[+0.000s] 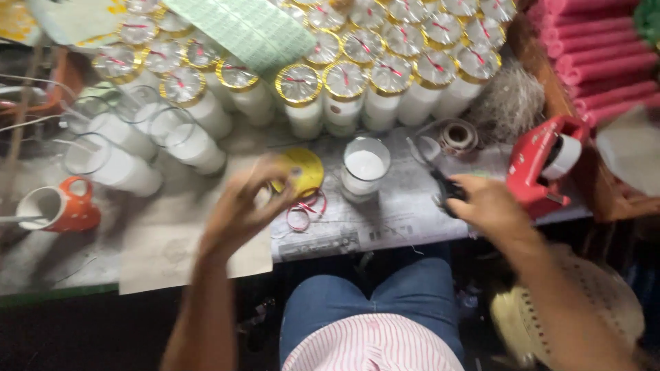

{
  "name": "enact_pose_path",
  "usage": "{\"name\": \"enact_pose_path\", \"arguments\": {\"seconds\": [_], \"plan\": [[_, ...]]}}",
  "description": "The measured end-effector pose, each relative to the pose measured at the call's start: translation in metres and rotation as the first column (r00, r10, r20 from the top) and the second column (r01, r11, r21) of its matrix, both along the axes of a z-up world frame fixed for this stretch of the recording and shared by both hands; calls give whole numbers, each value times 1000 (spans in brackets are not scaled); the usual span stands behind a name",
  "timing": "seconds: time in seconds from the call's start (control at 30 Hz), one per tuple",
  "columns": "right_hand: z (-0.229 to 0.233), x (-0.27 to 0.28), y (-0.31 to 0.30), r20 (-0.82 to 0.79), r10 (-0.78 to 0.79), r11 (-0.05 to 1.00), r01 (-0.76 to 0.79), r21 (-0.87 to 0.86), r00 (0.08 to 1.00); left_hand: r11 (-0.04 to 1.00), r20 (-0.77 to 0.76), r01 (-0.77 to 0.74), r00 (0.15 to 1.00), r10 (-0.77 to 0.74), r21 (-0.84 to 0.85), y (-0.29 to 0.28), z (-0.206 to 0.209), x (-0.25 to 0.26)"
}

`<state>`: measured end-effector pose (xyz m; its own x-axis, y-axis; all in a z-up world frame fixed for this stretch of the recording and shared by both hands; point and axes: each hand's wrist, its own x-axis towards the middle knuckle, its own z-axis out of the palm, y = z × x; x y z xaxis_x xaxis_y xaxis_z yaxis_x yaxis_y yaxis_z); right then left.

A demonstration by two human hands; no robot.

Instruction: A person is decorating glass candle jars by applying labels and tape at a labeling station.

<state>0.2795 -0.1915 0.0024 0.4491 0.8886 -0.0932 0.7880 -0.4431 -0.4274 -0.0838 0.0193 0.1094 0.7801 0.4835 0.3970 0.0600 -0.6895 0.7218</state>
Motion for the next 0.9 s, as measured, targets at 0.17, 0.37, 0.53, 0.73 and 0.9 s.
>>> {"name": "enact_pose_path", "arguments": {"seconds": [0.17, 0.37, 0.53, 0.73, 0.9], "plan": [[-105, -20, 27, 18, -194, 967, 195, -164, 981, 948, -583, -120, 809, -80, -296, -38, -99, -99], [-99, -5, 31, -161, 26, 991, -47, -123, 987, 914, -948, -366, 314, -57, -177, -65, -202, -189], [-90, 19, -3, -97, -362, 925, 344, -160, 927, 864, -902, -457, 431, 10, -209, -74, -149, -145], [-148, 30, -7, 9, -345, 936, 344, -74, 939, 924, -146, -297, 952, 269, -242, -62, -136, -7], [-151, 30, -13, -96, -388, 921, 389, -7, 917, 884, 212, -354, 880, 425, -304, -66, -182, 112]]}}
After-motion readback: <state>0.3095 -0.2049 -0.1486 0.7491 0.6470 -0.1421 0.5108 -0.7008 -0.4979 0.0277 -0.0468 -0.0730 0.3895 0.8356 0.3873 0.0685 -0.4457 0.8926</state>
